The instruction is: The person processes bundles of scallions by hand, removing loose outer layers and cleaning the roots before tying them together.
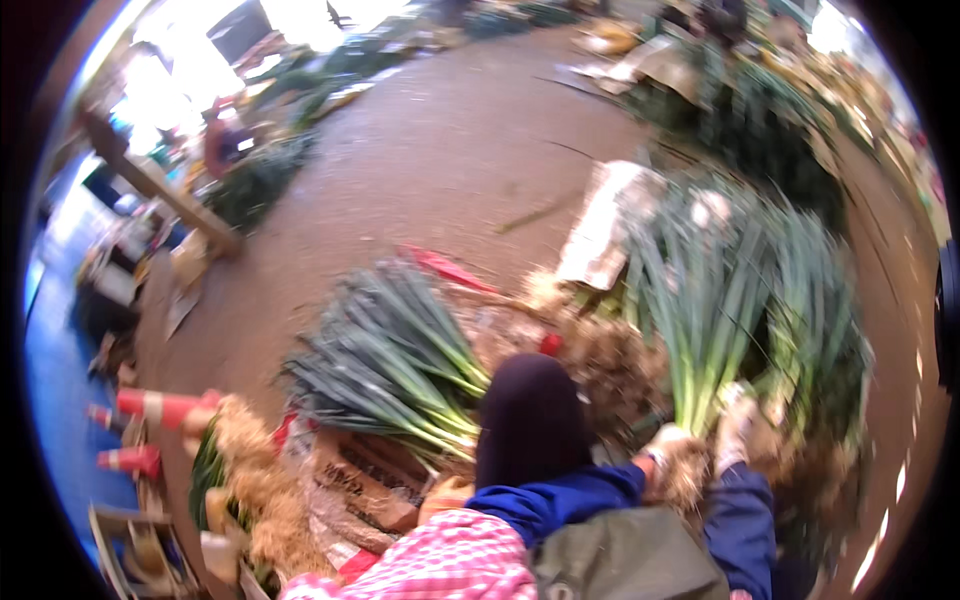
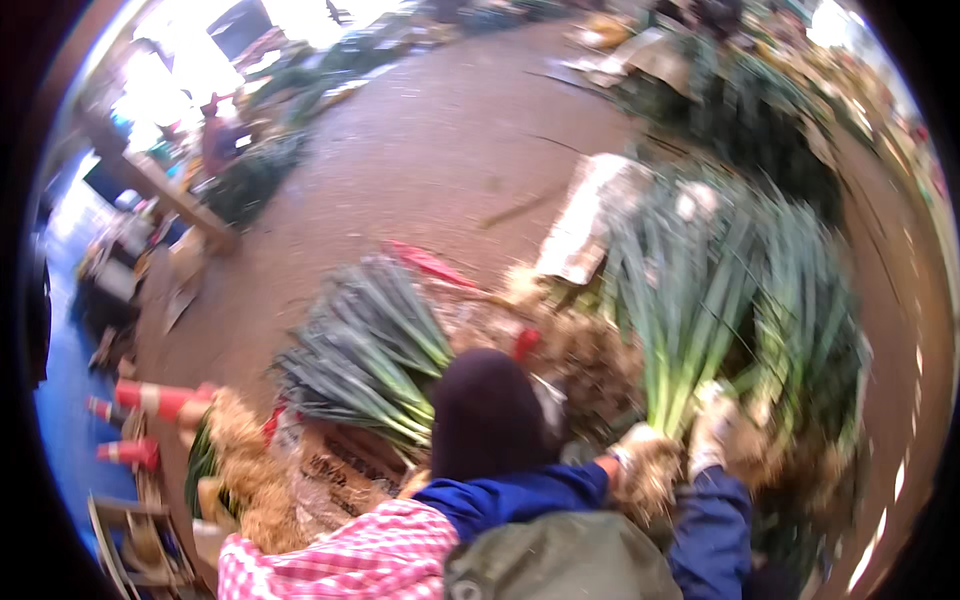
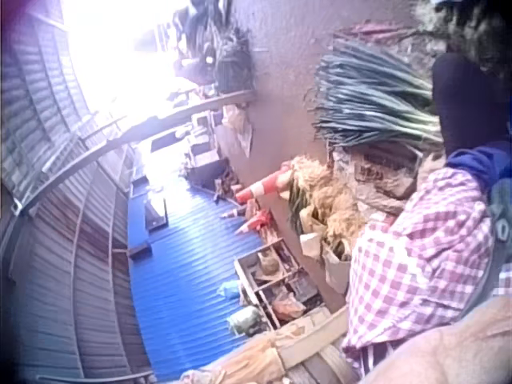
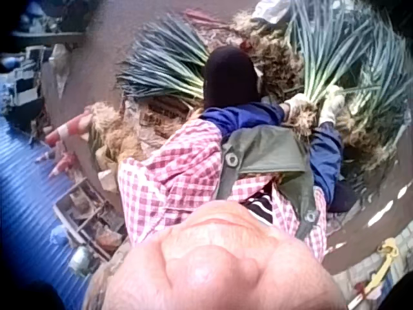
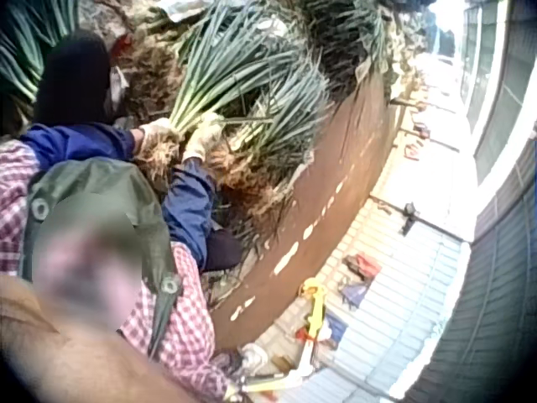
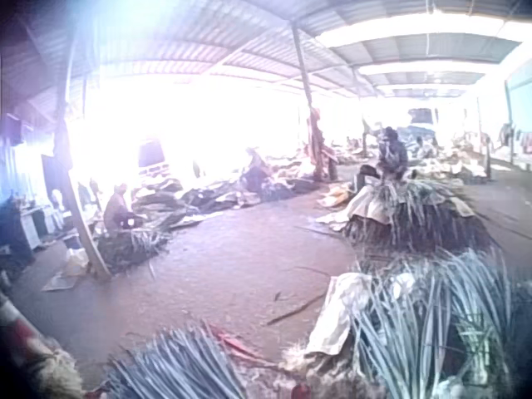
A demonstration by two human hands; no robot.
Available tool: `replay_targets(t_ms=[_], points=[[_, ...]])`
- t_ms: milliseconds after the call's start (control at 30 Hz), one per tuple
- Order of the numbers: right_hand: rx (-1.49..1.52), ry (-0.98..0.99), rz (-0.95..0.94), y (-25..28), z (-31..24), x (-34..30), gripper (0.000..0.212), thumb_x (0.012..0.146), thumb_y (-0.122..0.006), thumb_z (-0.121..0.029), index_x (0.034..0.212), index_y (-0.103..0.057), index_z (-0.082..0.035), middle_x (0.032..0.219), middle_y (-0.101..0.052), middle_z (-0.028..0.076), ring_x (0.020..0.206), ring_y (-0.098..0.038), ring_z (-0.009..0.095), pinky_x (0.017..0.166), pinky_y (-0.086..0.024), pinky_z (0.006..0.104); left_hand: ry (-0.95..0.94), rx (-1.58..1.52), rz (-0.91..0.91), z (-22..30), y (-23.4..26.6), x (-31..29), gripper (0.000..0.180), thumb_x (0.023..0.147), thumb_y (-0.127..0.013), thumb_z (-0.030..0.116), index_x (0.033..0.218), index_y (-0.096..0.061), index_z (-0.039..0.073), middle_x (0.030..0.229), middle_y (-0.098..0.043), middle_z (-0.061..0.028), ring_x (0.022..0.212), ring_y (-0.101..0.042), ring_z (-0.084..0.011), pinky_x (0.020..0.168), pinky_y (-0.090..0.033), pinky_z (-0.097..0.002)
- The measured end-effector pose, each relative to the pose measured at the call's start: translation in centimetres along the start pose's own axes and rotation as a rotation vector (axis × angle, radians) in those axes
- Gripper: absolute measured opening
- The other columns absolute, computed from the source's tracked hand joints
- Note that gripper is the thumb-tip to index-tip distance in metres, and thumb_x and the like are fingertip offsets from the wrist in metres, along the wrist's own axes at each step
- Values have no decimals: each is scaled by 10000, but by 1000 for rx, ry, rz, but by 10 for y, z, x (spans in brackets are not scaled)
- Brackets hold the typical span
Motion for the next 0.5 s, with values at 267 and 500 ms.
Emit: replay_targets(t_ms=[267, 500], points=[[469, -351, -306, -6, -42, -87, 296, 953, -534, -295, 1045, -654, -40, 870, -674, -2, 537, -504, 24, 421, -343, 158, 122, -226, -55, 10, -10, -14, 134, 817, -593, 87, 845, -600, -44, 676, -619, -123, 544, -618, -229, 495, -533, -358], [538, -524, -468, 1, -44, -124, 237, 924, -584, -257, 995, -686, -55, 719, -614, -39, 516, -498, 32, 411, -336, 176, 168, -422, -273, -4, -29, -18, 197, 875, -568, 132, 1022, -600, 5, 805, -657, -86, 679, -638, -207, 647, -550, -332]])
Point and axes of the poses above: each hand's wrist, its own x-axis towards the middle knuckle, its own y-axis out of the back of the hand, z = x × y, the point moved 9 cm from there along x, towards the middle knuckle
